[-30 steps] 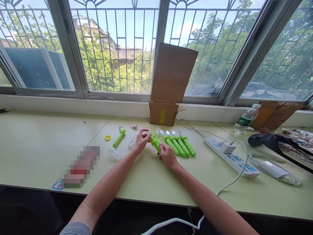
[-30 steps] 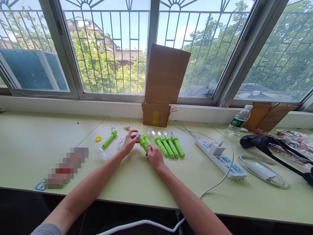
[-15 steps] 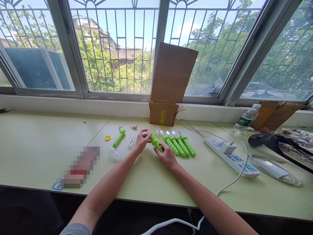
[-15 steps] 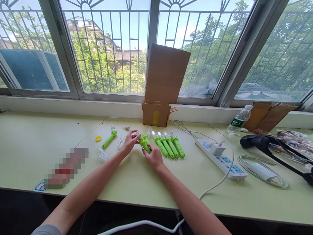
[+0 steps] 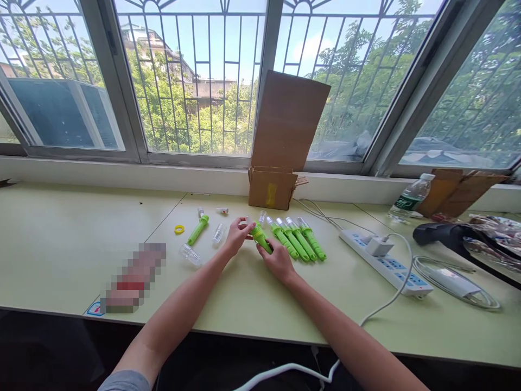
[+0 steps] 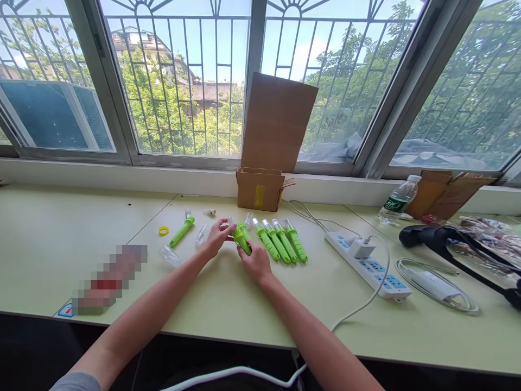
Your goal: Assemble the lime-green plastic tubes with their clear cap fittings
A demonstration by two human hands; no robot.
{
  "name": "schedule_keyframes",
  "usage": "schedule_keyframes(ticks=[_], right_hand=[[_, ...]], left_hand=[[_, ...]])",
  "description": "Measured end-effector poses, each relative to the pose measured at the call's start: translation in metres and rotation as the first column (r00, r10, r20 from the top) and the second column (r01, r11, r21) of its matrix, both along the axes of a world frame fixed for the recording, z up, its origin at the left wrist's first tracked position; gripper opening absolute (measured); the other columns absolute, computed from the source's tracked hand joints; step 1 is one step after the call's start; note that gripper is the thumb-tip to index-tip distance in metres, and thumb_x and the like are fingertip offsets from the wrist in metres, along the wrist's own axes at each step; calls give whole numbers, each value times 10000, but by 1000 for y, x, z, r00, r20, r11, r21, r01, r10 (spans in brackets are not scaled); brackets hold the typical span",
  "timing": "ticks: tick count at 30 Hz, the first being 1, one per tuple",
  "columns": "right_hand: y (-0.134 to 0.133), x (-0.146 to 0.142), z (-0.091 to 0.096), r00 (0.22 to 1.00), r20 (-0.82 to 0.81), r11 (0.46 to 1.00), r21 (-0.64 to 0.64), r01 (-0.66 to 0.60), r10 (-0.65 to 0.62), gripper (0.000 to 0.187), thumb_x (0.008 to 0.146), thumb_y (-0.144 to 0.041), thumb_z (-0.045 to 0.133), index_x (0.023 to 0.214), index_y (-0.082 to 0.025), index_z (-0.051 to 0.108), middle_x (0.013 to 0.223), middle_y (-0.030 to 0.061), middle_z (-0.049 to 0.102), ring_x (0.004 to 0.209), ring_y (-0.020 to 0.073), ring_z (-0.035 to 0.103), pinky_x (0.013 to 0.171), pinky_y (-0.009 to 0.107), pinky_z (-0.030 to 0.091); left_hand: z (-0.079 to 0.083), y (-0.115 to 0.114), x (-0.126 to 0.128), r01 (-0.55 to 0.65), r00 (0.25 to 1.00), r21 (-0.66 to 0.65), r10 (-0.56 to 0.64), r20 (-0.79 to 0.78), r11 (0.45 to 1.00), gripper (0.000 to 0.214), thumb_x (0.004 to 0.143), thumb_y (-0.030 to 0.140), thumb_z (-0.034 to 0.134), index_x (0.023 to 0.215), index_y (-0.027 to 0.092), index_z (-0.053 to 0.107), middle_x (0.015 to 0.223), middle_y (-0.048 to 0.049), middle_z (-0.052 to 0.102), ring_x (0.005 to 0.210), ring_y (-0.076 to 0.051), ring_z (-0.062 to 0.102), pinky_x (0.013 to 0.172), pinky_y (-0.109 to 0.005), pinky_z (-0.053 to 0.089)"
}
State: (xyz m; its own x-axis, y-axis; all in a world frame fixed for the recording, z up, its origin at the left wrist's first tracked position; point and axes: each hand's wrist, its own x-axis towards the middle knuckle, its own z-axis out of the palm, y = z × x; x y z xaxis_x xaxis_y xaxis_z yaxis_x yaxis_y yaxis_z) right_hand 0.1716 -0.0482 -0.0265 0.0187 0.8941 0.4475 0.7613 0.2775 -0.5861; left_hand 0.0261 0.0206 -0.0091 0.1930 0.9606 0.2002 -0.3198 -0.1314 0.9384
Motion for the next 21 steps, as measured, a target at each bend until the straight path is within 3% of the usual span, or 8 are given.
schedule_keyframes(ticks=[7,13,21], right_hand=[[0,-1,0,1000,3,1000,4,0,0,306,841,-433,521,895,-173,673,763,75,698,682,231,629,639,311,435],[2,1,-2,1000,-5,1000,9,3,-3,313,832,-424,537,923,-158,673,817,91,712,706,235,638,641,309,438],[3,1,-4,1000,-27,999,47,8,-7,304,828,-415,543,909,-155,678,858,107,717,739,247,649,639,312,447]], left_hand=[[2,-3,-2,95,995,-15,-95,-34,995,416,689,493,744,794,118,597,747,-80,677,653,-169,660,620,-330,578],[0,-8,1,190,977,4,-189,-98,982,469,683,500,750,919,110,638,825,-105,696,701,-184,676,584,-279,556],[-1,-10,3,199,967,-13,-199,-158,980,508,695,540,722,940,103,640,788,-87,692,639,-155,656,576,-256,530]])
